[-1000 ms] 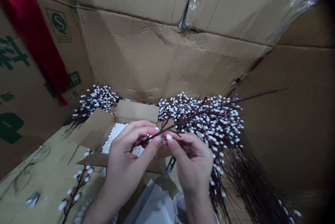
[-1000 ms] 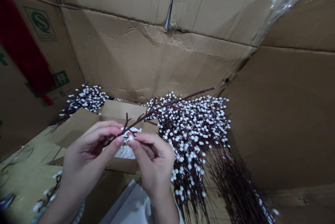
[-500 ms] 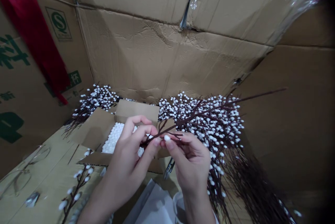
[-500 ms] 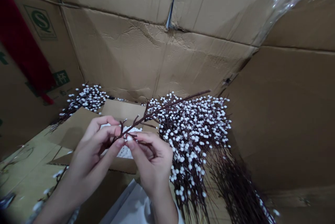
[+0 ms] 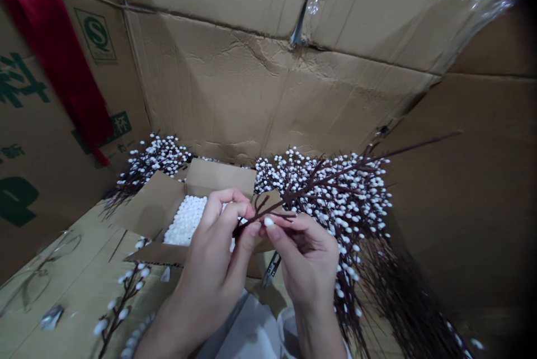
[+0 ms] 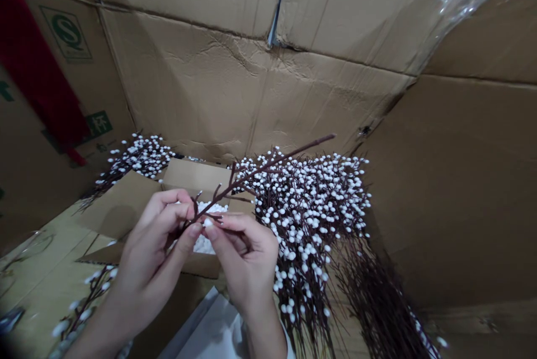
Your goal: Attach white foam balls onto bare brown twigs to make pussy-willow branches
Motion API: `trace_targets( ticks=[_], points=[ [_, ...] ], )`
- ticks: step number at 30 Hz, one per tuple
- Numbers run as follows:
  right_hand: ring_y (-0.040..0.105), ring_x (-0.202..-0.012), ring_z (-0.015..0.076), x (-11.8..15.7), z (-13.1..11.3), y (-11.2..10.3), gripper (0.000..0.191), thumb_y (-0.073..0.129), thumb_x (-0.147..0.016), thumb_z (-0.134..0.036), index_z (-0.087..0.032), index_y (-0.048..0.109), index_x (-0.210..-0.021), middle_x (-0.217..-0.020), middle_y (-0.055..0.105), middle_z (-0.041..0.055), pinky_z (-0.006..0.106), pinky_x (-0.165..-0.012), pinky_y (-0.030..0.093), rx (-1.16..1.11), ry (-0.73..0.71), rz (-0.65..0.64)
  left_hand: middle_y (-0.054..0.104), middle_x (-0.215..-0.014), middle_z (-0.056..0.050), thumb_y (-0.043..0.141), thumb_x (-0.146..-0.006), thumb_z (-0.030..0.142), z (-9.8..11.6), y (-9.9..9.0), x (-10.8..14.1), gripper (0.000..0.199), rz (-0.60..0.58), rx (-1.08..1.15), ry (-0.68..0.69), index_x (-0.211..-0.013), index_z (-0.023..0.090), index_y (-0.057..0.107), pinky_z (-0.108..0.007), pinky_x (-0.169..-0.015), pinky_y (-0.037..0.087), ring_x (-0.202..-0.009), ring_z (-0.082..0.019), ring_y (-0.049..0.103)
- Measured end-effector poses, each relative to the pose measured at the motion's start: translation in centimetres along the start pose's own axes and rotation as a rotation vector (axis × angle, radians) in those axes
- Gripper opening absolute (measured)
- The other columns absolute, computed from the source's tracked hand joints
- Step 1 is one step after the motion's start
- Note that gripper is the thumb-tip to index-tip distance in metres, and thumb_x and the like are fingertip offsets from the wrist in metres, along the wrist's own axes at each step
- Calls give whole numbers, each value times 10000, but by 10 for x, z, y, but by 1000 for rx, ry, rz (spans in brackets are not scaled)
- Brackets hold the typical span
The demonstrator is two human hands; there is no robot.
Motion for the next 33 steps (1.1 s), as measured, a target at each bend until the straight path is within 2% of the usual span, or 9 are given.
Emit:
trace_targets(
  ticks=[7, 14, 18, 23, 26, 28, 31, 33],
  points=[
    [753, -695, 125, -1, -7, 3, 340, 716, -689, 25, -296, 776, -782, -781, 792, -27, 165, -615, 618, 62, -40, -43, 458, -1016, -30, 423, -950, 65, 1, 3, 0, 166, -16, 41, 8, -968, 217, 487, -214, -771, 433, -947, -136, 475],
    [741, -640, 145, -3, -12, 4, 241, 744, -684, -29, -260, 779, -744, -726, 784, 2, 192, -555, 609, 131, -60, -56, 463, -986, -23, 431, -941, 55, 3, 2, -2, 168, -11, 33, 24, -926, 215, 479, -210, -764, 427, -919, -131, 481],
    [739, -627, 137, -4, -14, 6, 266, 746, -678, -18, -273, 782, -744, -715, 784, -11, 179, -547, 599, 150, -70, -68, 473, -968, -28, 443, -942, 80, 0, 2, -2, 155, -15, 54, -3, -895, 221, 489, -241, -745, 437, -893, -149, 497],
    [747, -615, 158, 0, -13, 5, 264, 767, -677, -45, -277, 789, -801, -737, 793, -7, 211, -553, 622, 179, -34, -32, 514, -982, -32, 520, -938, 199, -20, 4, -1, 92, -11, 278, -183, -856, 234, 544, -241, -604, 436, -768, -145, 514],
    [752, -615, 167, -1, -11, -2, 270, 769, -692, -84, -268, 783, -889, -767, 798, 4, 244, -572, 639, 169, 18, 18, 542, -808, 7, 556, -931, 286, -39, 9, 3, 47, -5, 543, -365, -917, 245, 573, -213, -508, 385, -593, -104, 458],
    [743, -592, 157, -3, -11, -14, 196, 758, -726, -127, -251, 777, -877, -746, 794, 6, 241, -556, 632, 180, 32, 91, 523, -716, 38, 610, -898, 312, -50, 12, 5, 108, 10, 673, -474, -976, 248, 574, -195, -489, 365, -538, -85, 425],
    [705, -550, 116, -6, -14, -30, 68, 733, -781, -191, -233, 761, -827, -691, 774, -5, 197, -518, 584, 223, -3, 173, 544, -751, 37, 740, -779, 286, -61, 13, 7, 235, 50, 716, -573, -938, 228, 577, -180, -491, 375, -553, -75, 445],
    [673, -524, 100, -8, -15, -35, 38, 721, -799, -212, -224, 749, -822, -679, 762, -7, 187, -498, 554, 239, -30, 182, 567, -798, 25, 758, -746, 274, -63, 11, 6, 246, 102, 708, -592, -903, 212, 580, -177, -507, 395, -581, -74, 467]
  ],
)
Point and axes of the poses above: each hand's wrist, its own x-axis away from the middle knuckle, its own y-axis out of the palm, z = x × y, the point moved 10 cm from there along -x, towards the middle knuckle
